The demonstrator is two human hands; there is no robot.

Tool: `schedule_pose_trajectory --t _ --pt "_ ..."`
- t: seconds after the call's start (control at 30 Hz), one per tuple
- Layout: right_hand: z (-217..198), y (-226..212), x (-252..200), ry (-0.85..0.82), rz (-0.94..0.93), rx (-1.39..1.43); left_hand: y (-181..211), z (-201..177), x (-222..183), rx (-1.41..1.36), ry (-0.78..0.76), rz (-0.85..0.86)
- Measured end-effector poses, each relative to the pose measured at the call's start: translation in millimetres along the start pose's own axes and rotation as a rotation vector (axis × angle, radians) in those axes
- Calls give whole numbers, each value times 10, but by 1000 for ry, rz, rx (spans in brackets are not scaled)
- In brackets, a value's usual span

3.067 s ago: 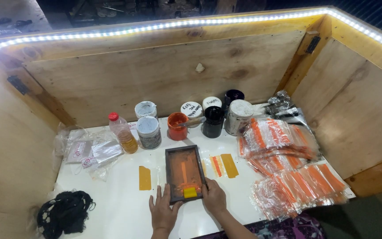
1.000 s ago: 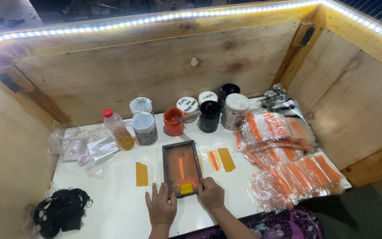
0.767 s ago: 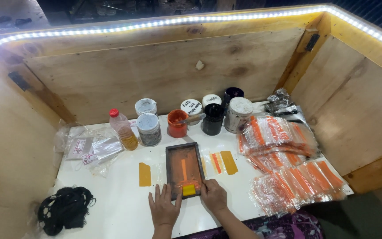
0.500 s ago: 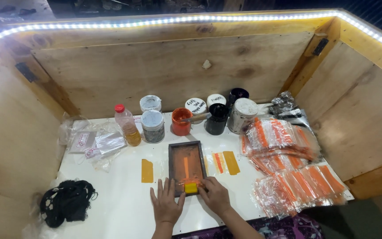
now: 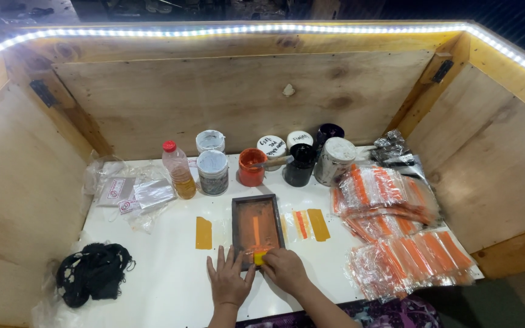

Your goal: Manual screen printing of orange ink onto small paper strips using a hand-held screen and squeegee

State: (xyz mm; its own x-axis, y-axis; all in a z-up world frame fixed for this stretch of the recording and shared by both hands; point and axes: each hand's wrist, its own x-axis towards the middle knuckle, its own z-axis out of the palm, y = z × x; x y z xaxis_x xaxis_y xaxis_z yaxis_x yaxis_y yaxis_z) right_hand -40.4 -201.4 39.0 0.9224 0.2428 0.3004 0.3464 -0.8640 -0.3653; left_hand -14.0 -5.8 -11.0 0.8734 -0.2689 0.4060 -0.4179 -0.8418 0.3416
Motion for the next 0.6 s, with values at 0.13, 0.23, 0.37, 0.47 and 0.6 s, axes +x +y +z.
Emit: schedule_pose_trajectory --t 0.13,0.23,0.37,0.47,0.6 --pt "18 58 53 -53 20 -34 1 -23 3 -24 9 -8" --pt "-56 51 150 -32 207 152 -10 -40 0 -26 -19 -26" --pt "-245 79 327 20 636 440 -73 -23 123 -131 -124 -202" --pt "-353 42 394 0 652 427 -147 -37 299 -165 -185 -310" --pt "-363 -4 453 -66 597 317 -114 -231 699 -72 -423 -309"
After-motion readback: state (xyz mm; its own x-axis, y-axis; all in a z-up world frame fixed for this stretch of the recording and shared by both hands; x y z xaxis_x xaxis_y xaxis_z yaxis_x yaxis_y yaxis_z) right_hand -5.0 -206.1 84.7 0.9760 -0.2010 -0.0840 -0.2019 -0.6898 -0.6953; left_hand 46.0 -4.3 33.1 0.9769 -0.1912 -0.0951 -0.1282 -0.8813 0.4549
